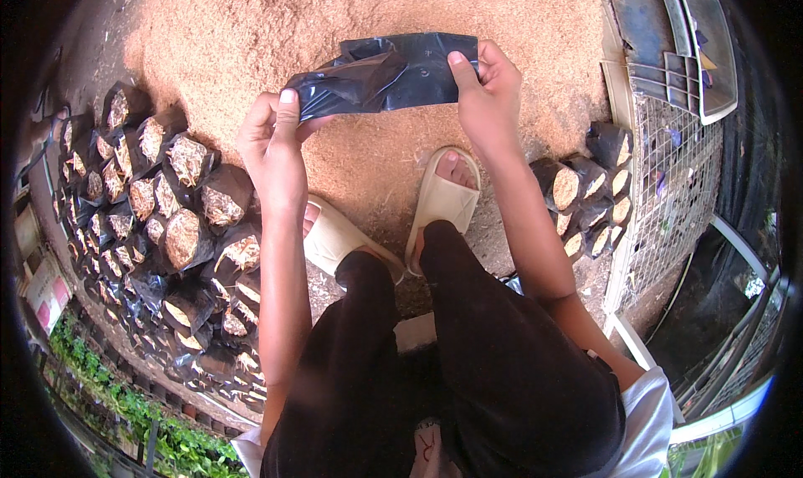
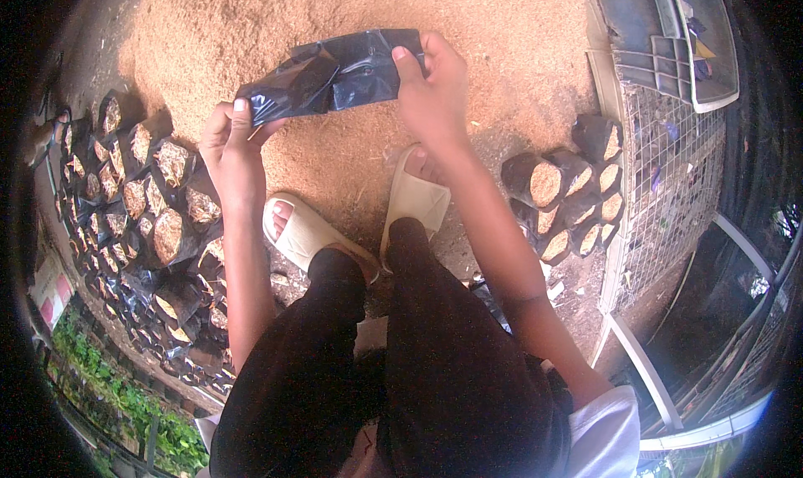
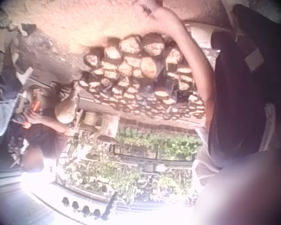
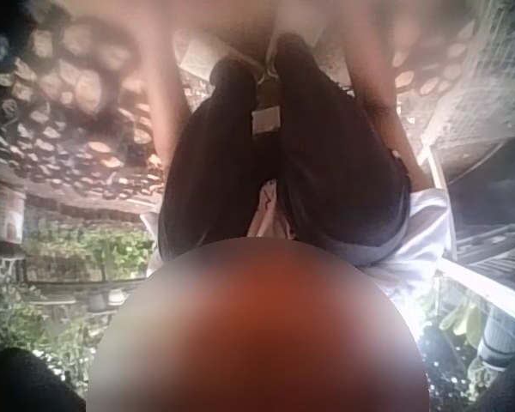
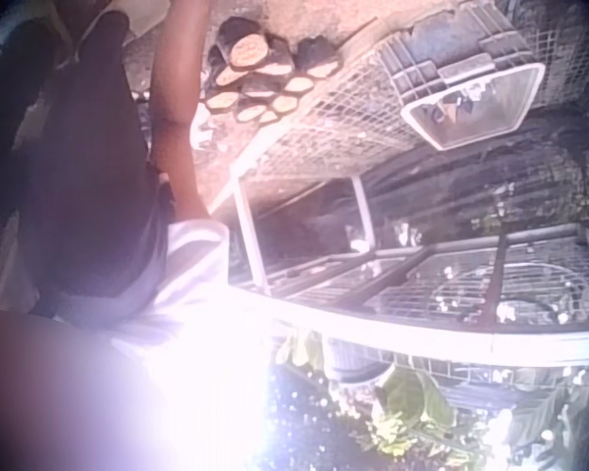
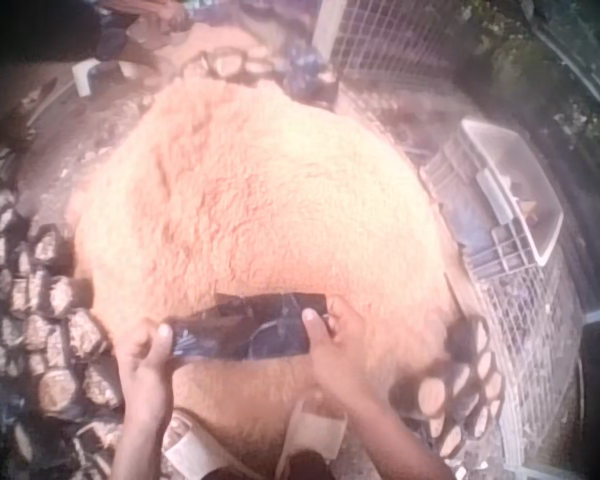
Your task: The person scoops grain from a large pile using a small black scoop and fills black plastic bags. They then tie each filled bag and place it on the ground next to other completed bags. The process is repeated continuously.
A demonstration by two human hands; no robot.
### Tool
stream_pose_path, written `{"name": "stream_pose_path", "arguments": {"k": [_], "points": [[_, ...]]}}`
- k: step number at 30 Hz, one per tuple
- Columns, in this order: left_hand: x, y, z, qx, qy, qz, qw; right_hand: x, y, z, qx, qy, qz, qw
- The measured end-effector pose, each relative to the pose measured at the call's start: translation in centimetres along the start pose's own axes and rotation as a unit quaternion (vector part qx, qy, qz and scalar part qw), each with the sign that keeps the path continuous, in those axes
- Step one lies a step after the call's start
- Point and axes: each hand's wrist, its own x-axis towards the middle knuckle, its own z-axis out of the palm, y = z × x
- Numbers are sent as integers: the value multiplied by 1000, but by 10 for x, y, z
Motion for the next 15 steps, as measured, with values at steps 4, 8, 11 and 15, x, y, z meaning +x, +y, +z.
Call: {"name": "stream_pose_path", "arguments": {"k": [4, 8, 11, 15], "points": [[0, 0, 3, -9, 5, 0, 1000, 2, 14, -5, -37, 7, -5, 999], [2, -4, -5, -20, -6, 5, 1000, -3, 1, 0, -71, 7, 4, 997], [5, -2, -4, -11, -40, -11, 999, -3, 5, -2, -36, 8, -1, 999], [-5, 14, 18, 94, -77, 69, 990, -16, -18, 8, -10, -18, 25, 999]]}}
